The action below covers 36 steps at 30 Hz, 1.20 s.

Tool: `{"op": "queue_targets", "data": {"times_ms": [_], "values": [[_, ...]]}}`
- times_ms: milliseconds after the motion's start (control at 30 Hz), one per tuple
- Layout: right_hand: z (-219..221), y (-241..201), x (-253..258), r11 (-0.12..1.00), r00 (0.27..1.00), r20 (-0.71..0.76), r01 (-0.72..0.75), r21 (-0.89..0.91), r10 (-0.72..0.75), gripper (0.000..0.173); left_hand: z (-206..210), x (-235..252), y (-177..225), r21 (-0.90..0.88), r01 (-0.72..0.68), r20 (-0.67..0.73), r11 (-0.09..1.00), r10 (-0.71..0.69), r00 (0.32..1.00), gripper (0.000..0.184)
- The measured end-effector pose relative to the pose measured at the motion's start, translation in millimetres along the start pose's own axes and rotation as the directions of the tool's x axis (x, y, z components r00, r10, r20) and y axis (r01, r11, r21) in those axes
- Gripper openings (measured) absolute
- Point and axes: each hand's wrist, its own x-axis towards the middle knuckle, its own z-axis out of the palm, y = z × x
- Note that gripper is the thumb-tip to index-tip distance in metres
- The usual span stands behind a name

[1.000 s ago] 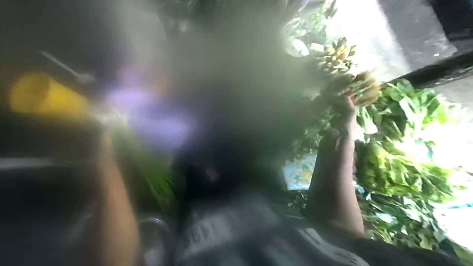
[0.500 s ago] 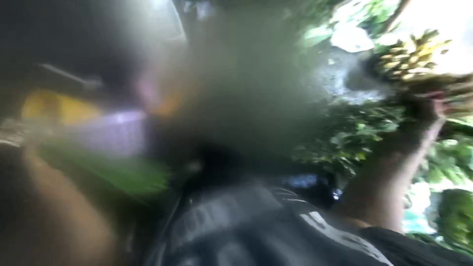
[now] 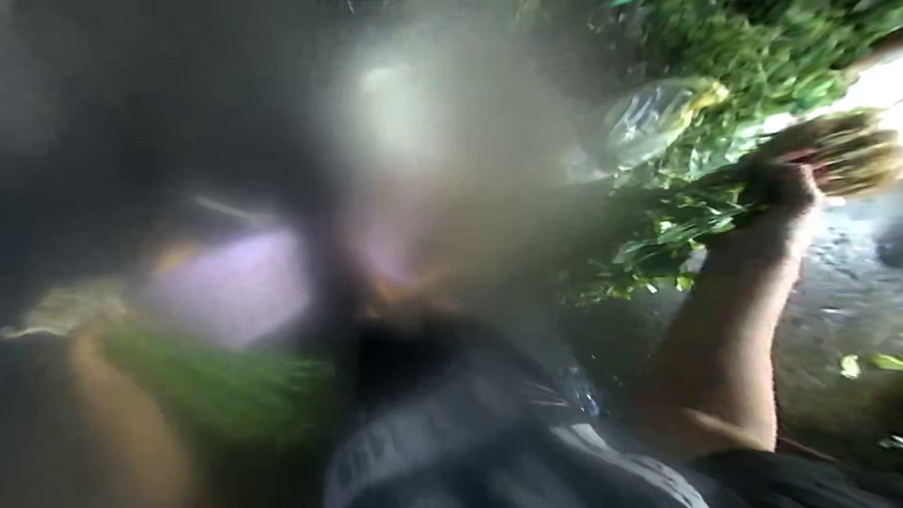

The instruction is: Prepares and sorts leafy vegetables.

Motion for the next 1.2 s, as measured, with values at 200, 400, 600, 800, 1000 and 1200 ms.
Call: {"op": "queue_targets", "data": {"times_ms": [200, 400, 600, 800, 1000, 1200], "values": [[197, 34, -38, 0.987, 0.966, -0.201, -0.155, 0.044, 0.16, 0.015, -70, 194, -3, 0.012, 0.139, 0.144, 0.99, -0.139, 0.98, 0.037], [271, 27, -77, 0.982, 0.91, -0.407, -0.136, -0.131, 0.072, 0.021, -40, 367, -5, 0.214, 0.276, 0.197, 0.937, -0.318, 0.927, 0.026], [293, 63, -80, 0.989, 0.862, -0.506, -0.052, -0.139, -0.026, 0.013, 42, 521, -25, 0.421, 0.235, 0.181, 0.876, -0.335, 0.925, 0.025], [339, 149, 5, 0.996, 0.811, -0.585, -0.073, -0.056, 0.027, 0.013, 149, 673, -28, 0.456, 0.222, 0.23, 0.862, -0.355, 0.906, 0.017], [465, 176, 142, 0.991, 0.715, -0.695, -0.134, -0.022, 0.081, 0.012, 294, 852, -32, 0.574, 0.327, 0.284, 0.751, -0.557, 0.781, 0.022], [577, 133, 295, 0.994, 0.758, -0.652, -0.08, -0.073, 0.013, 0.014, 453, 1011, -43, 0.574, 0.272, 0.444, 0.772, -0.572, 0.689, 0.025]]}}
